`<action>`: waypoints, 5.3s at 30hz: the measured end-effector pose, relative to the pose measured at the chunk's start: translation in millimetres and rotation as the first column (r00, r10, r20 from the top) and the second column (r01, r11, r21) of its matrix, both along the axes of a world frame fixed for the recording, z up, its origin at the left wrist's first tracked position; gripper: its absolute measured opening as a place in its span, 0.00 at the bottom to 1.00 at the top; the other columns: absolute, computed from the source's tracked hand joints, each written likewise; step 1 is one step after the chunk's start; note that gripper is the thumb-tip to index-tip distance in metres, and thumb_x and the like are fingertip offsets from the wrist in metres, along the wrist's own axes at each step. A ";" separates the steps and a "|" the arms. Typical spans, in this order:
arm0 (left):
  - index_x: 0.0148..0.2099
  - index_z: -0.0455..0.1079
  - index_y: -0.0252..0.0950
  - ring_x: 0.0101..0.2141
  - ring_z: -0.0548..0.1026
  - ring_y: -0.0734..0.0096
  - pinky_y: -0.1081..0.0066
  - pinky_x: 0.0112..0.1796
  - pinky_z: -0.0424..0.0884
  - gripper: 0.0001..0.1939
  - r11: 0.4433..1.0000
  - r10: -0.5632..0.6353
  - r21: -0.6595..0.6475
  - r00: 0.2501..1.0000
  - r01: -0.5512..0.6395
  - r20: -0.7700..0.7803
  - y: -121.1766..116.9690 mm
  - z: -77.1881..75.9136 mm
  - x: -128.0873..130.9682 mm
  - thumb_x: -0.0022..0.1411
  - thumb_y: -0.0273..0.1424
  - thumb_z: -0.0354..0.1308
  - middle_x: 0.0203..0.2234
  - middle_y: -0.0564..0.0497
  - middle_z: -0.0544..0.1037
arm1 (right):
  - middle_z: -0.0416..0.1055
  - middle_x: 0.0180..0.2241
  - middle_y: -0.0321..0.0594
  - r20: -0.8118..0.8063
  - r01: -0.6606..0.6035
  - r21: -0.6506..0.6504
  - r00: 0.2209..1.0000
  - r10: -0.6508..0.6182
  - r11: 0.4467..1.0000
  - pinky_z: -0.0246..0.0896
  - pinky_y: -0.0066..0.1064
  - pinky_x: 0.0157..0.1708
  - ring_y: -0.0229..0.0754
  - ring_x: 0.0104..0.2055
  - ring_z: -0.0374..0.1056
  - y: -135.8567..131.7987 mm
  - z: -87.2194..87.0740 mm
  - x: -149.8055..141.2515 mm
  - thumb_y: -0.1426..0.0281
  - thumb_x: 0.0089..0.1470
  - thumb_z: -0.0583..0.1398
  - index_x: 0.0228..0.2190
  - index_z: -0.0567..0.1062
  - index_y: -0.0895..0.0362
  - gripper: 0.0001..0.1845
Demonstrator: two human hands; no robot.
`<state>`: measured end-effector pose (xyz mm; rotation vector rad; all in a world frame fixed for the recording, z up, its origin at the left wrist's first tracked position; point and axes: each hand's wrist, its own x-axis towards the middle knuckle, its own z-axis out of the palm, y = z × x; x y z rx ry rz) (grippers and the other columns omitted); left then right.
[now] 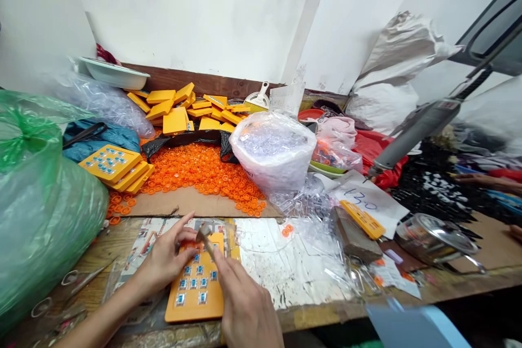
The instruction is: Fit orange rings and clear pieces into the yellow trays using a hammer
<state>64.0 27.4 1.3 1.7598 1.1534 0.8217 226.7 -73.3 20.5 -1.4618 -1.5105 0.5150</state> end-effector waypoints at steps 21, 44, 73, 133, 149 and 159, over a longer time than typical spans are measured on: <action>0.43 0.70 0.33 0.37 0.74 0.68 0.62 0.39 0.73 0.11 0.983 0.047 0.180 0.889 0.040 -0.455 118.6 -0.4 27.4 0.63 0.35 0.55 0.38 0.49 0.75 | 0.76 0.38 0.48 -0.703 0.122 -0.322 0.633 -0.323 0.939 0.45 0.17 0.08 0.22 0.10 0.55 10.3 -35.2 18.2 0.55 0.40 0.68 0.52 0.65 0.57 0.40; 0.54 0.63 0.36 0.37 0.75 0.65 0.65 0.42 0.69 0.23 0.989 -0.092 0.088 0.969 0.115 -0.230 3.1 14.7 13.3 0.54 0.25 0.54 0.33 0.51 0.78 | 0.73 0.49 0.36 0.214 -0.067 0.106 0.976 0.043 0.992 0.67 0.27 0.46 0.41 0.48 0.71 -5.6 -1.5 26.0 0.74 0.60 0.49 0.58 0.63 0.45 0.26; 0.50 0.69 0.35 0.37 0.75 0.69 0.70 0.41 0.70 0.16 0.971 -0.109 0.180 0.961 0.158 -0.255 46.4 8.9 32.5 0.58 0.26 0.55 0.35 0.49 0.77 | 0.76 0.38 0.40 -0.557 0.112 -0.386 0.763 -0.328 0.916 0.57 0.21 0.13 0.29 0.15 0.62 -4.4 -31.6 28.8 0.56 0.46 0.64 0.53 0.68 0.51 0.32; 0.36 0.73 0.33 0.35 0.74 0.69 0.66 0.39 0.70 0.06 0.961 0.052 0.267 0.909 0.066 -0.413 84.9 -3.9 13.7 0.60 0.26 0.55 0.33 0.48 0.78 | 0.70 0.31 0.35 -0.663 -0.019 -0.387 0.700 -0.264 0.922 0.50 0.21 0.12 0.26 0.14 0.55 11.3 -32.7 24.1 0.56 0.46 0.65 0.56 0.60 0.54 0.39; 0.58 0.62 0.37 0.37 0.73 0.65 0.65 0.42 0.70 0.24 0.956 -0.091 0.256 0.974 0.143 -0.207 -28.9 1.3 -2.1 0.59 0.28 0.54 0.33 0.49 0.76 | 0.73 0.49 0.37 -0.220 0.127 -0.117 0.964 -0.151 0.985 0.64 0.34 0.49 0.46 0.45 0.73 -33.5 -16.6 14.2 0.62 0.54 0.59 0.49 0.74 0.44 0.19; 0.60 0.61 0.40 0.35 0.75 0.67 0.66 0.40 0.72 0.26 0.968 0.004 0.249 0.993 0.026 -0.120 -33.9 -11.9 1.7 0.58 0.29 0.55 0.34 0.50 0.78 | 0.74 0.47 0.37 0.096 0.000 0.115 0.995 -0.011 0.993 0.67 0.27 0.46 0.43 0.46 0.73 -34.7 -3.5 16.3 0.77 0.56 0.55 0.55 0.68 0.45 0.26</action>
